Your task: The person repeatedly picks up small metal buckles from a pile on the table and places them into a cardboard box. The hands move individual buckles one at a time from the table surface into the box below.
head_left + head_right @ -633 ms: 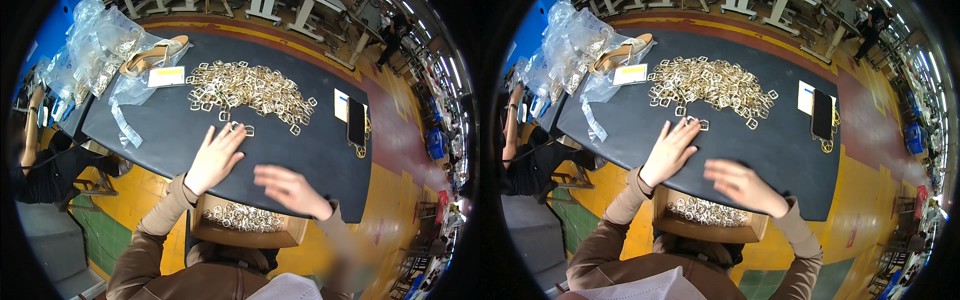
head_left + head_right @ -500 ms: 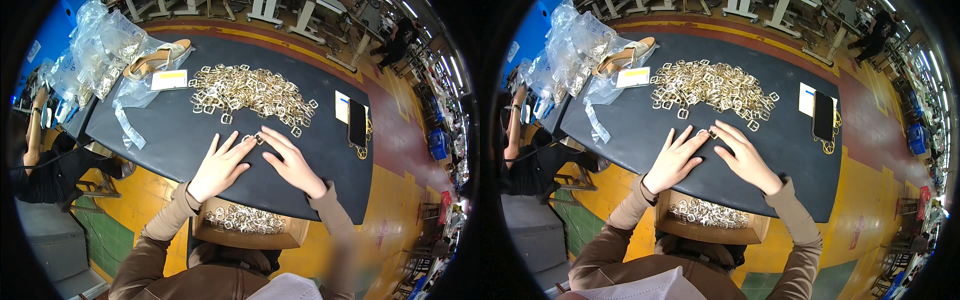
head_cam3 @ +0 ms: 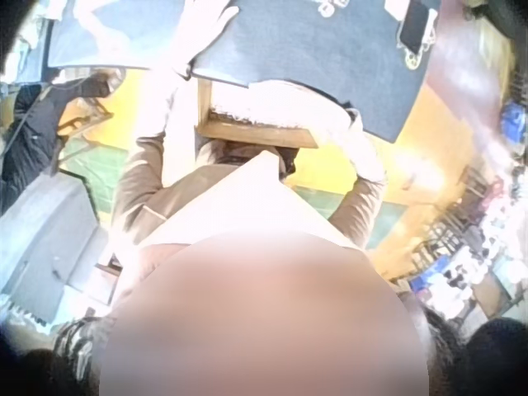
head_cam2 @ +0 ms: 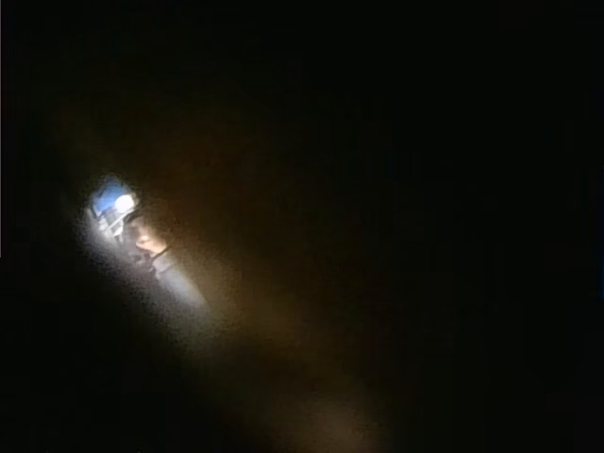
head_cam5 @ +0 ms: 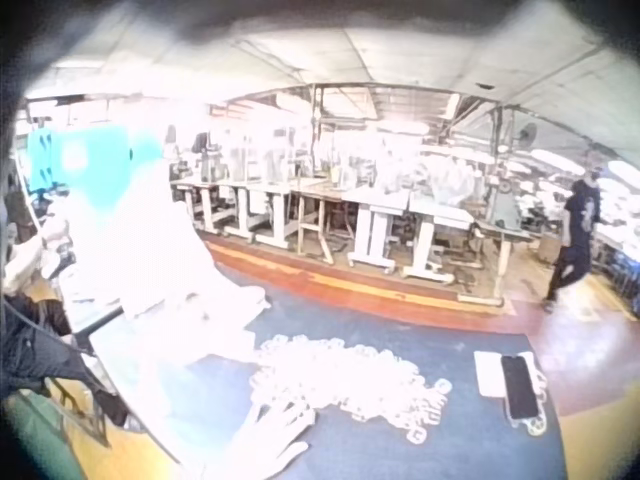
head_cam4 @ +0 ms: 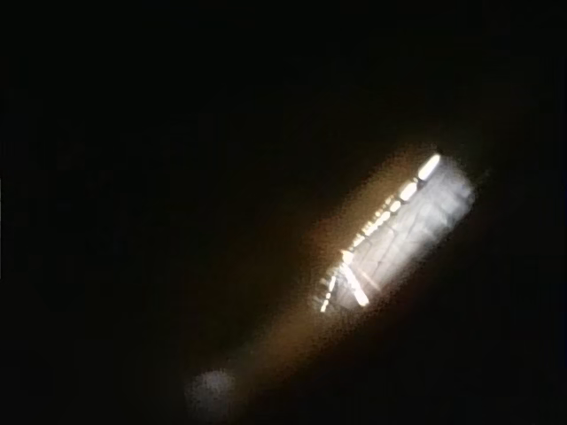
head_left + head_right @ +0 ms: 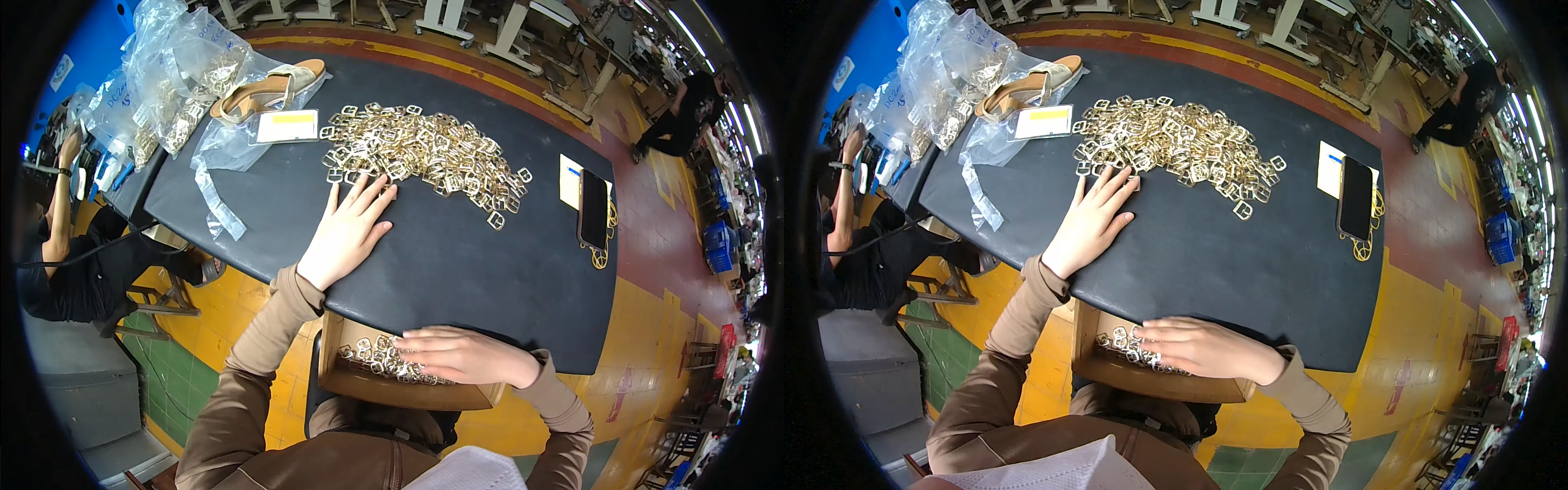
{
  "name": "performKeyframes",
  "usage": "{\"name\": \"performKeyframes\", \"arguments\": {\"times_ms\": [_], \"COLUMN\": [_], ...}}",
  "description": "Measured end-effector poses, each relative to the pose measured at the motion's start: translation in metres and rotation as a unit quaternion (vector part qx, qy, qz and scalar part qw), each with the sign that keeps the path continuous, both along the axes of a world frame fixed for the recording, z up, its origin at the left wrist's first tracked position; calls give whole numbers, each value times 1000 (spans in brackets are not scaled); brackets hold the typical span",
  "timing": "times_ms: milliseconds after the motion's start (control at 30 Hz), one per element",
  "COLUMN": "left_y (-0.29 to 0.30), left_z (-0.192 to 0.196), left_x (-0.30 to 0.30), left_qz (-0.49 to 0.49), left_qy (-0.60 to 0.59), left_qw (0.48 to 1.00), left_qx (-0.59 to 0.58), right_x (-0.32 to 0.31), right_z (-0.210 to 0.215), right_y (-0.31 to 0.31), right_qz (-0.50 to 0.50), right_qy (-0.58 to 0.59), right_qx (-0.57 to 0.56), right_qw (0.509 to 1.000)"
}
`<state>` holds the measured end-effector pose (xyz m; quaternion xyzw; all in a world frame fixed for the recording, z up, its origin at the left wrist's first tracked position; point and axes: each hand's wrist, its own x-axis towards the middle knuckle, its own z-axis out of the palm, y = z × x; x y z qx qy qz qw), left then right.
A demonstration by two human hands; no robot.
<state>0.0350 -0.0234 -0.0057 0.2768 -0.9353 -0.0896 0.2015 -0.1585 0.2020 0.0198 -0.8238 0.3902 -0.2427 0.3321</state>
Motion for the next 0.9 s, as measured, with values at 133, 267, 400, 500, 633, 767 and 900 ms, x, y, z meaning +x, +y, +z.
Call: {"name": "performKeyframes", "arguments": {"times_ms": [133,267,400,500,633,767,900], "left_y": [5,27,39,19,-14,-31,-23], "left_z": [6,17,26,27,13,-3,-5], "left_x": [0,9,21,30,23,9,10], "left_qz": [-43,-104,-88,-22,22,58,16], "left_qy": [34,70,164,183,114,29,26], "left_qw": [997,977,952,962,990,998,999], "left_qx": [47,171,242,200,83,15,26], "right_x": [-23,-36,-15,5,28,15,-32], "right_z": [19,16,-9,-24,-28,-9,12], "right_y": [-5,-52,-103,-102,-50,-3,4], "right_qz": [-77,-221,-255,-121,-26,19,-54], "right_qy": [-55,-50,8,83,71,-18,-61], "right_qx": [44,-3,-111,-110,-149,-30,34], "right_qw": [995,974,961,983,986,999,996]}}
